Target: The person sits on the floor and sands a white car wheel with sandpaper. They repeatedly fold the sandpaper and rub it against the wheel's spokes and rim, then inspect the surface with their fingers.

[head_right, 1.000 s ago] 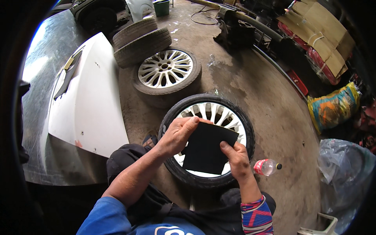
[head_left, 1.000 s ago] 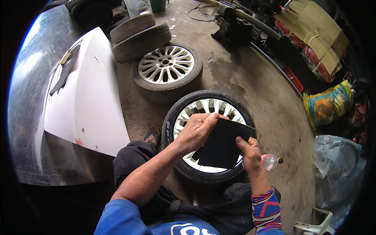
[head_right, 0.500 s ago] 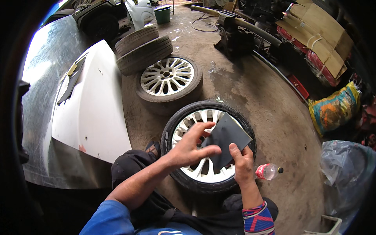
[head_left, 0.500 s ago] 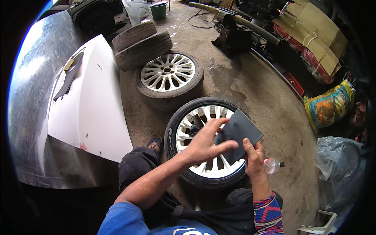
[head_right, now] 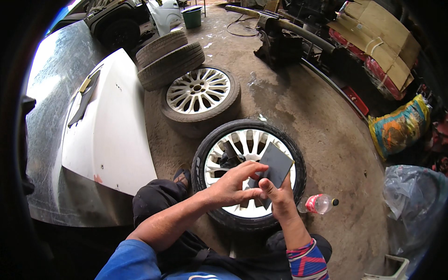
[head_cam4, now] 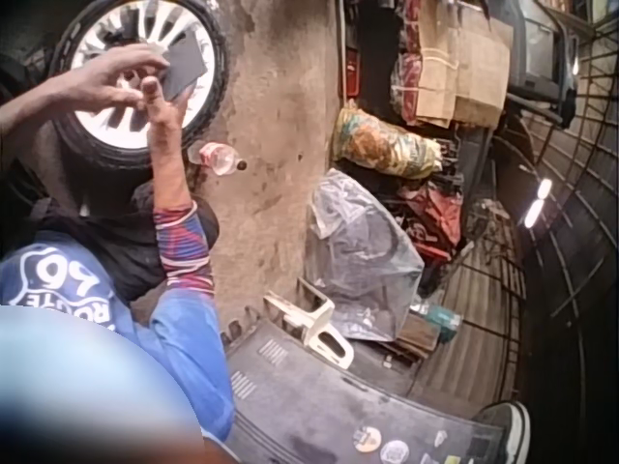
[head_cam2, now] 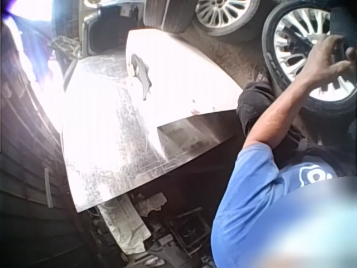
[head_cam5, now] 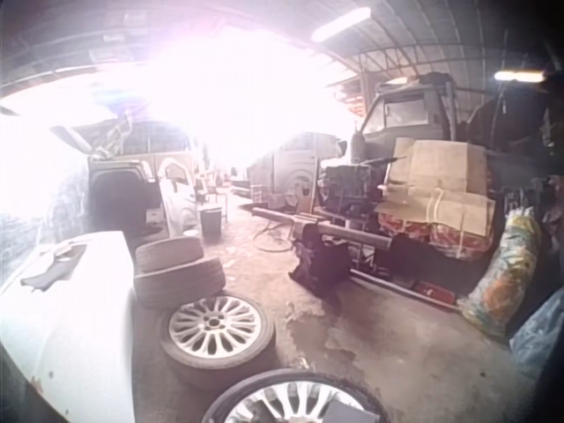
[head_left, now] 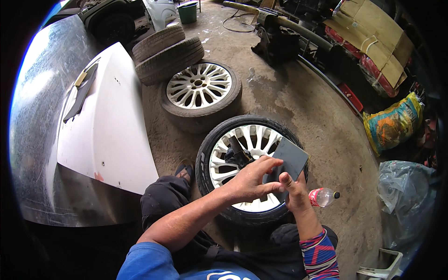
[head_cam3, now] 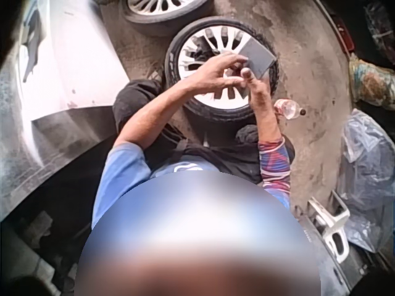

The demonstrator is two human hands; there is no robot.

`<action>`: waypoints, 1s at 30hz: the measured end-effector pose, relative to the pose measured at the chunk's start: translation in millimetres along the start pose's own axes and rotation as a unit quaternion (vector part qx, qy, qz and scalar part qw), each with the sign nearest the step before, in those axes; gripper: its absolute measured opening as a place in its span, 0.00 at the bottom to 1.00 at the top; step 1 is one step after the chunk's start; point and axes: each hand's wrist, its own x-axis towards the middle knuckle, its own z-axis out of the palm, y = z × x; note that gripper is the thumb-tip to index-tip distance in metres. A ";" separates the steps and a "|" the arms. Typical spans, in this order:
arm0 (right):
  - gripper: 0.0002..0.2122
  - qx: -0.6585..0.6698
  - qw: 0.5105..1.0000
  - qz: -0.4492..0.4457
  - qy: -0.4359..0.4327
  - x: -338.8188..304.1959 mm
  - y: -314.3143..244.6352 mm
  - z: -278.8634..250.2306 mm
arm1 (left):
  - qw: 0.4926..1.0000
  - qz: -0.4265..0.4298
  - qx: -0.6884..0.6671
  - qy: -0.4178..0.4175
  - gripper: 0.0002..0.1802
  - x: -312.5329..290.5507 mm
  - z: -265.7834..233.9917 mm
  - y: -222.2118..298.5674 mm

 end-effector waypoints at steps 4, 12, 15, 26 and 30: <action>0.42 0.026 0.999 0.031 -0.020 -0.7 2.4 -4.7 | 0.991 0.053 0.106 0.060 0.43 -0.9 -0.1 1.7; 0.36 0.041 0.990 0.093 -0.096 -1.3 1.3 -3.5 | 0.964 0.031 0.227 0.133 0.38 -9.2 5.4 9.0; 0.35 0.011 0.995 0.063 -0.078 0.7 1.8 -2.9 | 0.963 0.039 0.233 0.130 0.26 -8.7 5.7 9.1; 0.27 -0.012 0.992 0.008 0.125 15.1 -15.2 -25.9 | 0.924 0.049 0.248 0.288 0.11 -8.0 -46.4 22.2; 0.38 -0.118 0.975 -0.015 0.188 16.3 -31.0 -34.9 | 0.930 0.039 0.270 0.248 0.10 -12.0 -50.7 28.7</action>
